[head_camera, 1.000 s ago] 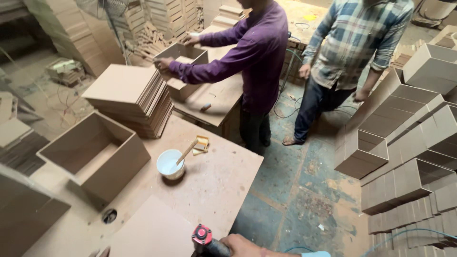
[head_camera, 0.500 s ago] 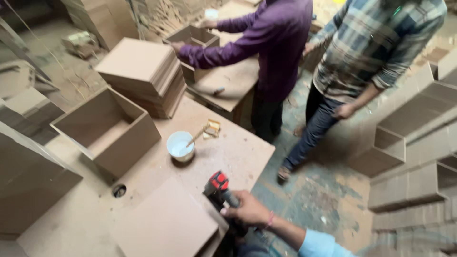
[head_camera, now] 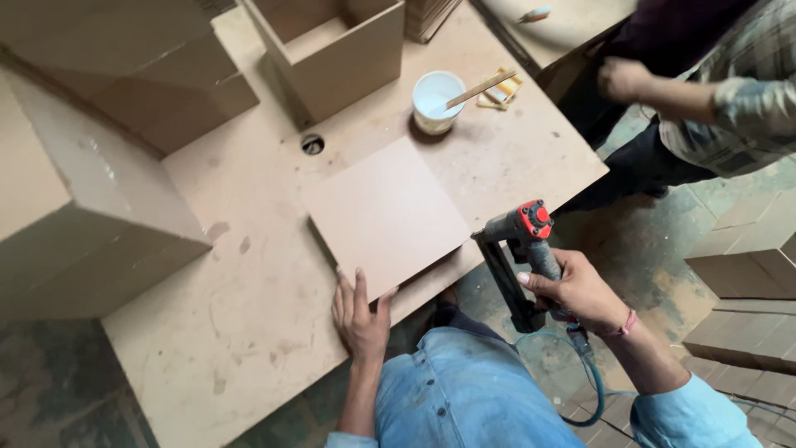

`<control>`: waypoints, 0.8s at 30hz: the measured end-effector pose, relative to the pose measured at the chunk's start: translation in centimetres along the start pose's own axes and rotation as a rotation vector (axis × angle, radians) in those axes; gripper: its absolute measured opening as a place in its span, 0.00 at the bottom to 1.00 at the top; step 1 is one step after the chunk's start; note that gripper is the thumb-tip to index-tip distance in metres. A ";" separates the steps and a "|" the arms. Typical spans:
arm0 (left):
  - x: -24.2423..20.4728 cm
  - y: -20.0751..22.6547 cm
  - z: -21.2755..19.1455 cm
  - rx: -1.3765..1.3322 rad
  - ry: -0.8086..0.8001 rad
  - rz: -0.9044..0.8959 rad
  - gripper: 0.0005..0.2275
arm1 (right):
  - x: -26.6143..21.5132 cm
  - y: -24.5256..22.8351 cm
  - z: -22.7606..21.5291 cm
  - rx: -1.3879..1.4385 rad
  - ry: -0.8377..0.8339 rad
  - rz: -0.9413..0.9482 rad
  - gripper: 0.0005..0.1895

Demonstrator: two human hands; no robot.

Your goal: The person assembles cardboard boxes by applying glue to the edges of a box frame, placing a flat cardboard piece on top, and securing it with a pneumatic nail gun. The person repeats this process for multiple boxes.

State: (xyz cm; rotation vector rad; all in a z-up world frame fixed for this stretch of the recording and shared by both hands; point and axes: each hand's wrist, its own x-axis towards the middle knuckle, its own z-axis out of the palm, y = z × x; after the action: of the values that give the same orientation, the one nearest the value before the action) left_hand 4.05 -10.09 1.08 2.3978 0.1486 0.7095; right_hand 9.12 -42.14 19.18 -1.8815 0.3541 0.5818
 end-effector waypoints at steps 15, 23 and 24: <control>0.9 0.2 -0.7 0.000 0.062 0.066 0.32 | 0.4 -1.5 2.2 -0.176 0.022 0.001 0.11; 0.9 -1.2 -1.1 -0.071 0.028 0.113 0.28 | -1.0 -2.8 4.0 -0.162 -0.056 0.058 0.12; 0.9 -1.6 -1.3 -0.084 0.018 0.123 0.27 | -1.2 -2.9 4.6 -0.157 -0.085 0.049 0.11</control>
State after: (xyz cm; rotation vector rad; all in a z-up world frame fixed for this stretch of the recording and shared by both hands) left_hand 4.25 -7.87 1.34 2.3361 -0.0208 0.7780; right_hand 8.52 -36.80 20.70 -1.9954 0.3074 0.7386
